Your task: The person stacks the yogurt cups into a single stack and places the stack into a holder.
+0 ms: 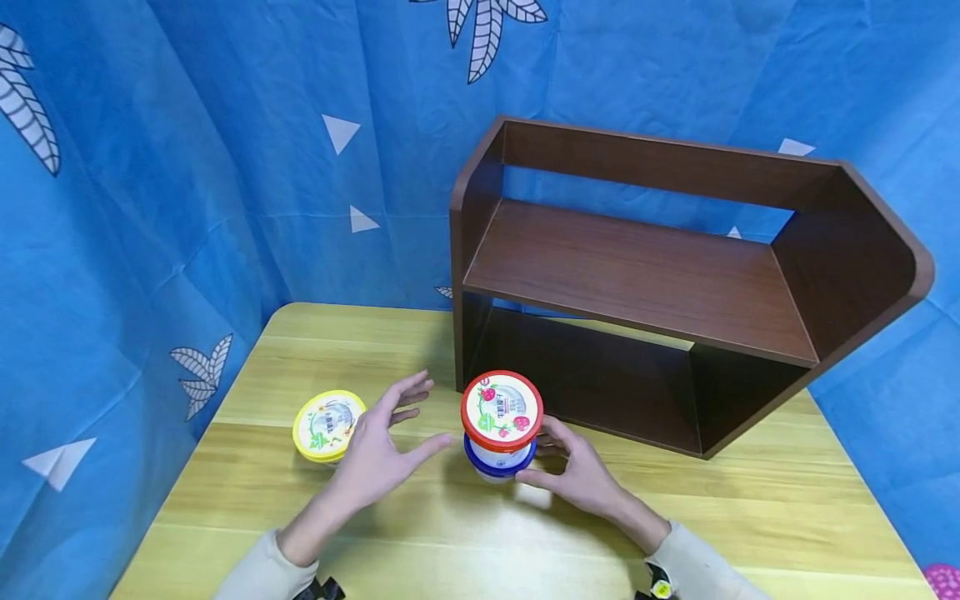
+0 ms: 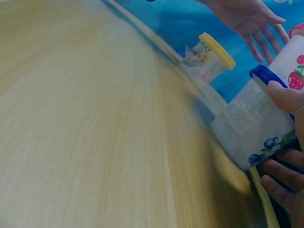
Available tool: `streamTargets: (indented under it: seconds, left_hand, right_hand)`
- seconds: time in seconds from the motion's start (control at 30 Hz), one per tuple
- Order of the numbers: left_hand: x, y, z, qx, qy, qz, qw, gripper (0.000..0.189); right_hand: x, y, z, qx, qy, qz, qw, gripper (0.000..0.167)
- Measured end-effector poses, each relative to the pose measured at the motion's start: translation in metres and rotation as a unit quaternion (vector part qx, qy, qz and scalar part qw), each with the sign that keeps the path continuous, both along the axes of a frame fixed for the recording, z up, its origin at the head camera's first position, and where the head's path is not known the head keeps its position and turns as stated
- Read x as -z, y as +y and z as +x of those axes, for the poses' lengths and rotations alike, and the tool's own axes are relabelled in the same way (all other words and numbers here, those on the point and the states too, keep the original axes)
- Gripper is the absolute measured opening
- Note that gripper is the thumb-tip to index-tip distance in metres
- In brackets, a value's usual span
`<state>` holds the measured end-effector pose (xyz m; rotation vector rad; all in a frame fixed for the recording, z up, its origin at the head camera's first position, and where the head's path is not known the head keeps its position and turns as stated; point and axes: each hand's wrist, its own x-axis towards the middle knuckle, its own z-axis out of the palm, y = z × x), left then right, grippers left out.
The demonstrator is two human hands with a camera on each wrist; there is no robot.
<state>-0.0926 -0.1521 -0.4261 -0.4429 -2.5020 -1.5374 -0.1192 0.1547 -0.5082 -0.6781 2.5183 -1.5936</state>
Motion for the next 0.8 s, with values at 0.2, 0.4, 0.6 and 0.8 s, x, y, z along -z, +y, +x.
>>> streamTargets:
  seconds: [0.2,0.4,0.6,0.8]
  left_hand:
    - [-0.004,-0.024,0.003,-0.027,0.006,-0.033,0.9991,0.077]
    - [-0.004,-0.050,0.002,-0.044,0.014,-0.060,0.9971,0.074]
    - [-0.004,-0.076,0.002,-0.061,0.028,-0.072,0.9952,0.074]
    - [-0.003,-0.097,0.003,-0.071,0.053,-0.070,0.9936,0.076]
  right_hand:
    - [0.000,0.001,-0.001,-0.003,0.008,0.002,1.0000,0.068]
    - [0.000,0.001,-0.002,-0.005,0.011,0.000,0.9999,0.068]
    - [0.001,0.002,-0.001,-0.005,0.010,0.002,0.9999,0.068]
    - [0.000,0.002,-0.001,-0.004,0.000,-0.001,1.0000,0.067]
